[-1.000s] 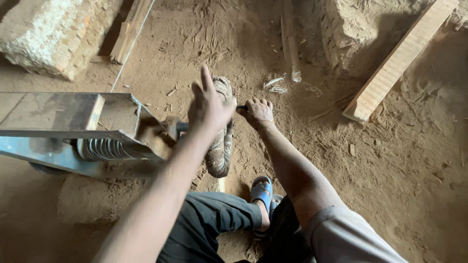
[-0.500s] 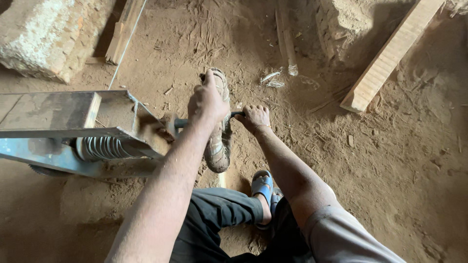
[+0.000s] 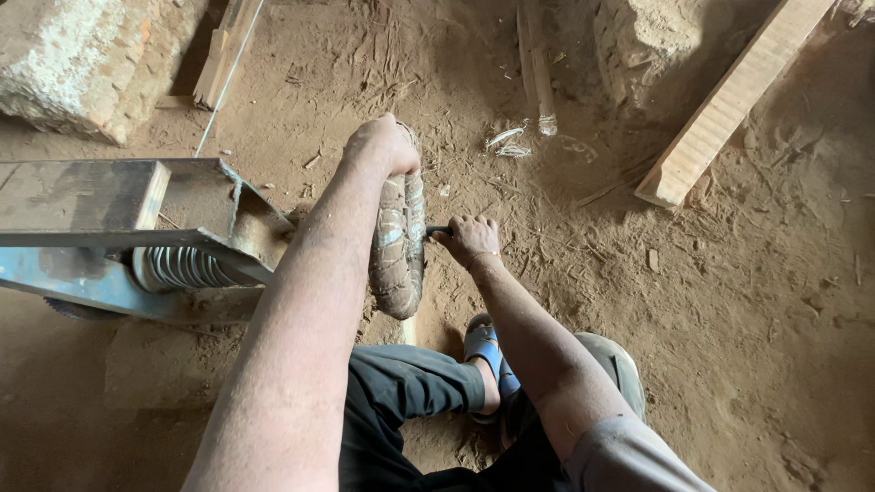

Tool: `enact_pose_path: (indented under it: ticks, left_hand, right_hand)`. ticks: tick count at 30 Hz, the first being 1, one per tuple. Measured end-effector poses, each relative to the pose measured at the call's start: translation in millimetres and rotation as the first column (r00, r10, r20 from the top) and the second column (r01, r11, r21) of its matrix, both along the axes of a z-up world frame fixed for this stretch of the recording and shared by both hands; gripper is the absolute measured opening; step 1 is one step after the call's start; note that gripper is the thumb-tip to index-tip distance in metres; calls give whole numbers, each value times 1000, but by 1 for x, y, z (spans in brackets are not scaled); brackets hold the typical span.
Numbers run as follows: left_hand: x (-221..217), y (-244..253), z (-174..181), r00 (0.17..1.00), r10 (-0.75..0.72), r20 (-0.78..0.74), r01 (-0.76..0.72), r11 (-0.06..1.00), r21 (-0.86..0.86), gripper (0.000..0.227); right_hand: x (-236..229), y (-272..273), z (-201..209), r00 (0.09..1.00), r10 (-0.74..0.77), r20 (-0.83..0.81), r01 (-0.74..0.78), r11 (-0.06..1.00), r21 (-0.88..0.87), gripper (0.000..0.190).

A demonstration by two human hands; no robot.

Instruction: The person operates a manual winding machine by turning a crank handle to wrap rope around a cylindrical spool.

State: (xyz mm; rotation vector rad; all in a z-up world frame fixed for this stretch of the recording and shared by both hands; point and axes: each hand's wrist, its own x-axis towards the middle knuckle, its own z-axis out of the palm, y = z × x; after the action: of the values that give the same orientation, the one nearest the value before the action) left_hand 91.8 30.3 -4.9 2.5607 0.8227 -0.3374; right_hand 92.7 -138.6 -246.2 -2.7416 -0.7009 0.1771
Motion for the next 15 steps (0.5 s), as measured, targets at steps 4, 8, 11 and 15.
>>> enact_pose_path:
  ticks: [4,8,11,15]
  left_hand:
    - [22,13,-7,992,-94,-83,98,994,45,51]
    - [52,25,-23,955,-146,-258,164,985,49,50]
    - [63,32,-32,945,-153,-288,174,984,46,51]
    - [73,35,-39,920,-165,-356,187,982,29,49]
  right_hand:
    - [-13,-4,-4,1000,-8,-13,8,1000,1,54]
    - [-22,-7,-9,1000,-2,-9,2,1000,25,55]
    - [-26,-7,-8,999,1,-33,-1,1000,0,55]
    - [-31,-9,-6,1000,-6,-18,6,1000,-8,56]
